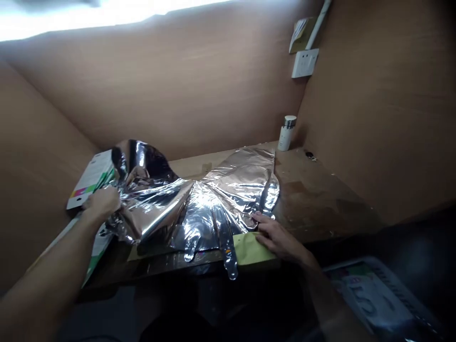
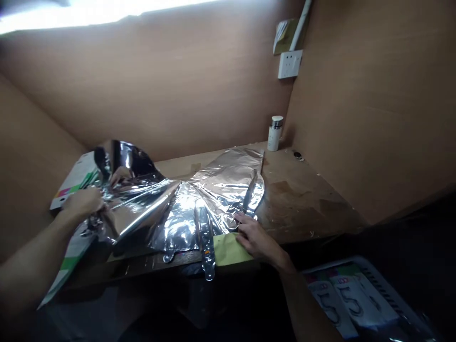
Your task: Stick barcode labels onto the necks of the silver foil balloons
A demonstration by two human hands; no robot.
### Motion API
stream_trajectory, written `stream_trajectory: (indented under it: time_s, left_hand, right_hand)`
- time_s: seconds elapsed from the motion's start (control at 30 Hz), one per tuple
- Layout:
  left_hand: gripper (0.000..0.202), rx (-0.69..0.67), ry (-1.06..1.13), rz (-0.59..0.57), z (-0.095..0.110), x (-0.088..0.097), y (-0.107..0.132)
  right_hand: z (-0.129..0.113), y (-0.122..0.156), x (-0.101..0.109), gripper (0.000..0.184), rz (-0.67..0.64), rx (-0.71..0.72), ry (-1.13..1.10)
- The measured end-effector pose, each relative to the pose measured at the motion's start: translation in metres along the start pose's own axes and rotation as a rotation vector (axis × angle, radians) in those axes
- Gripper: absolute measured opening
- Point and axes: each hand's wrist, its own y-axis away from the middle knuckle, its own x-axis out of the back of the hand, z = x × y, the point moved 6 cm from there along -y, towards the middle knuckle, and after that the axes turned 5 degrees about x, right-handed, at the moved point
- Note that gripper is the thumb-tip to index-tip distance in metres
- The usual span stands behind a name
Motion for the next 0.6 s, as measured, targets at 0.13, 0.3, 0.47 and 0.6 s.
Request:
stream_trajectory:
  time_s: [0.13, 0.3, 0.47, 0.6]
  left_hand:
    - [0.047, 0.009, -0.037, 0.364, 0.003, -0.002, 0.045]
    - [0.055, 0.172, 0.13, -0.012, 0.024, -0.172, 0.104]
    - [0.063, 0.347, 0.808, -0.508, 0.01, -0.291, 0.16]
    - [0.07, 0.505, 1.002, -0.249, -0.033, -0.283, 0.172]
  right_hand:
    - [-0.014, 0.021, 0.018, 0.032, -0.028, -0.238, -0.375]
    - [-0.053, 0.029, -0.002, 0.043, -0.112, -0.502, -0.715]
    - [-0.074, 0.0, -0.041, 0.04, -0.157, -0.412, -0.711]
    - [-0.09, -0.01, -0.023, 0.019, 0.241, -0.029, -0.192]
